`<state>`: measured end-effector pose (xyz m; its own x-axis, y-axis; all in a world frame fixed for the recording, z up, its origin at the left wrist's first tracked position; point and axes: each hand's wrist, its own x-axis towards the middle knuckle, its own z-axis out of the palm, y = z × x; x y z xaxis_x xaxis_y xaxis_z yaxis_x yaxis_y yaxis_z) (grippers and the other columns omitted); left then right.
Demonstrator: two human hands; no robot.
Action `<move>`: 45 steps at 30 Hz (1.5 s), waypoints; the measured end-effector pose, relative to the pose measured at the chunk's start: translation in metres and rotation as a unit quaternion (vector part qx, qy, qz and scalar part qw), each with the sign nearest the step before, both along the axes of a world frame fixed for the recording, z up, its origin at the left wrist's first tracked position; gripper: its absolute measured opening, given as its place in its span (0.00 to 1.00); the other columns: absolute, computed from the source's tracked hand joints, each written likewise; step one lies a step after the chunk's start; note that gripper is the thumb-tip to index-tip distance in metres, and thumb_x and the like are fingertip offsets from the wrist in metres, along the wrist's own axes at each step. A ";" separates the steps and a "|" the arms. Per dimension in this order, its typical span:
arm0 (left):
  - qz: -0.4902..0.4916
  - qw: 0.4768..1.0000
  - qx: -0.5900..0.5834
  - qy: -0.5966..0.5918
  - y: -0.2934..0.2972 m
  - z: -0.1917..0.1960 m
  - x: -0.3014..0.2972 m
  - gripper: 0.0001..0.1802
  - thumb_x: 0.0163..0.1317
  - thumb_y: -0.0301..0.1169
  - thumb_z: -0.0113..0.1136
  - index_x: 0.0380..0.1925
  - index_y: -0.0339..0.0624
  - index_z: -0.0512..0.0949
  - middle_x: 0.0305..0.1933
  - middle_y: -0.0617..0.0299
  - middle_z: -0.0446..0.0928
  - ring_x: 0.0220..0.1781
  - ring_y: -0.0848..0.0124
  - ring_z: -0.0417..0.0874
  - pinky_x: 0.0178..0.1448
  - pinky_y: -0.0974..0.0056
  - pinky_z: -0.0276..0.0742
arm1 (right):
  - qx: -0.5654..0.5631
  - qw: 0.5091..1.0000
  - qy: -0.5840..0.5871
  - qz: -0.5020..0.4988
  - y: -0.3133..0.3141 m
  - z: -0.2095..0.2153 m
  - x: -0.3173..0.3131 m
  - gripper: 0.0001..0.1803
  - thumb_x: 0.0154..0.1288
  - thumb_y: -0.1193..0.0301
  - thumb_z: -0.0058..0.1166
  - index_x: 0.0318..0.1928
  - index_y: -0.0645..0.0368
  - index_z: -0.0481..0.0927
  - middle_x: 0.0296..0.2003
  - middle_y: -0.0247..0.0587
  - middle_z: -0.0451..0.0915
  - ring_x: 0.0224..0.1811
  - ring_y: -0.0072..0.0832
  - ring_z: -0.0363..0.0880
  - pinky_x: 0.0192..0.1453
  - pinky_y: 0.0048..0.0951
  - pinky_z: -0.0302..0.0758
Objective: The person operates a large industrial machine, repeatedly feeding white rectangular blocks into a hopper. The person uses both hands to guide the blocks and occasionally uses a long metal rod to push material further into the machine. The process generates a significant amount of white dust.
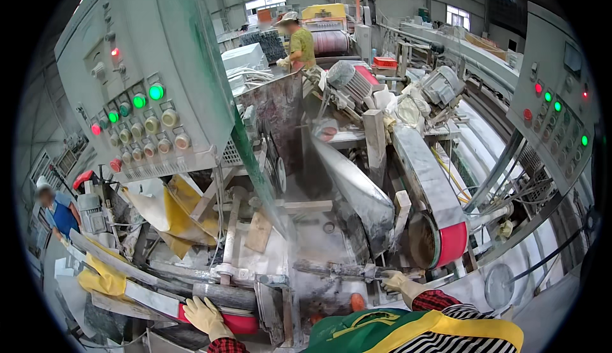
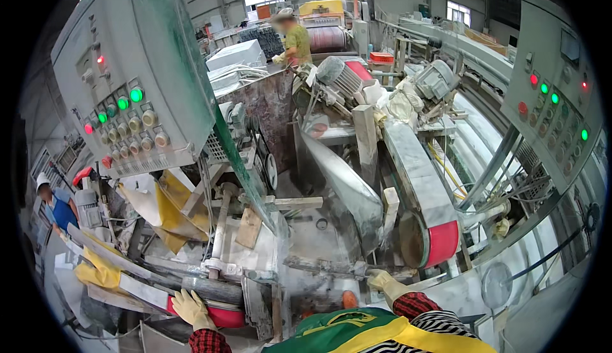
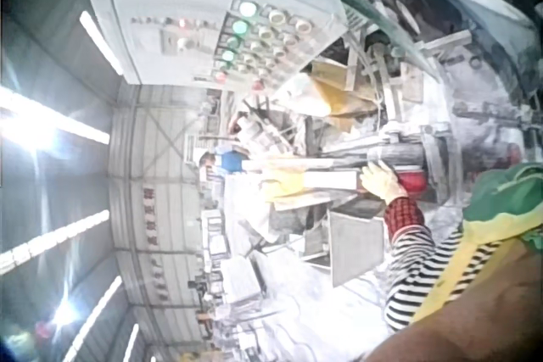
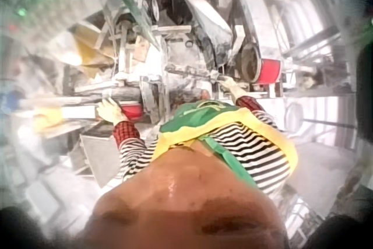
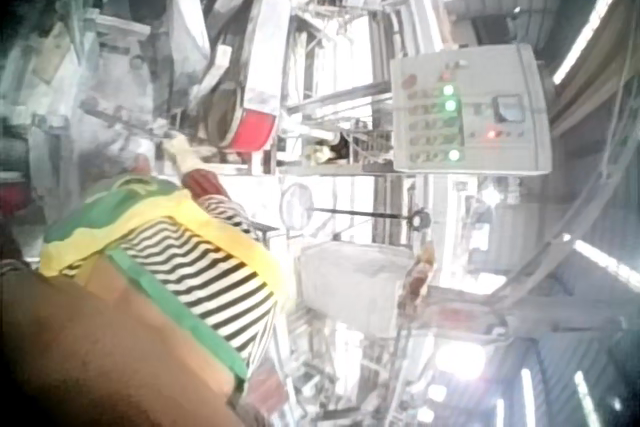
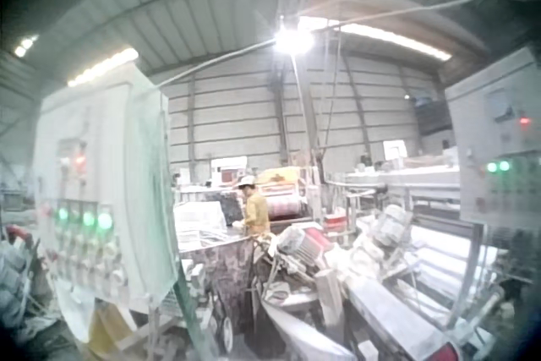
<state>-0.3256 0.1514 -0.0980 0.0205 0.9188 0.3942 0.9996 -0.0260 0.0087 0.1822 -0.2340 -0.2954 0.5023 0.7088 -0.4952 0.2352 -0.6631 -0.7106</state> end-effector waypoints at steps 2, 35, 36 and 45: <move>-0.004 1.000 0.009 0.003 0.000 -0.002 -0.003 0.23 0.66 0.43 0.54 0.54 0.39 0.75 0.62 0.46 0.71 0.66 0.44 0.67 0.69 0.45 0.62 | 0.002 1.000 0.020 0.000 0.003 -0.007 -0.005 0.30 0.55 0.62 0.56 0.61 0.52 0.77 0.53 0.50 0.81 0.53 0.44 0.82 0.56 0.39 0.79; -0.068 0.996 -0.016 -0.049 -0.052 0.041 0.034 0.25 0.59 0.38 0.59 0.52 0.35 0.72 0.60 0.47 0.71 0.66 0.44 0.65 0.69 0.45 0.59 | -0.036 0.983 0.146 -0.102 -0.035 -0.025 -0.021 0.30 0.62 0.64 0.53 0.65 0.58 0.72 0.32 0.50 0.84 0.29 0.32 0.84 0.35 0.34 0.81; -0.080 0.994 0.058 -0.044 -0.050 0.036 0.027 0.20 0.57 0.38 0.60 0.46 0.37 0.73 0.54 0.47 0.72 0.61 0.45 0.68 0.65 0.45 0.61 | -0.069 0.995 0.074 -0.010 -0.027 -0.015 -0.020 0.28 0.62 0.66 0.54 0.63 0.60 0.73 0.31 0.49 0.84 0.27 0.31 0.83 0.32 0.33 0.79; -0.058 0.994 0.043 -0.081 -0.045 0.012 0.020 0.33 0.54 0.42 0.65 0.58 0.38 0.71 0.63 0.46 0.69 0.68 0.45 0.64 0.72 0.45 0.57 | -0.033 0.942 0.280 -0.183 -0.034 -0.002 -0.019 0.22 0.67 0.76 0.49 0.61 0.65 0.70 0.33 0.55 0.84 0.24 0.36 0.82 0.26 0.35 0.79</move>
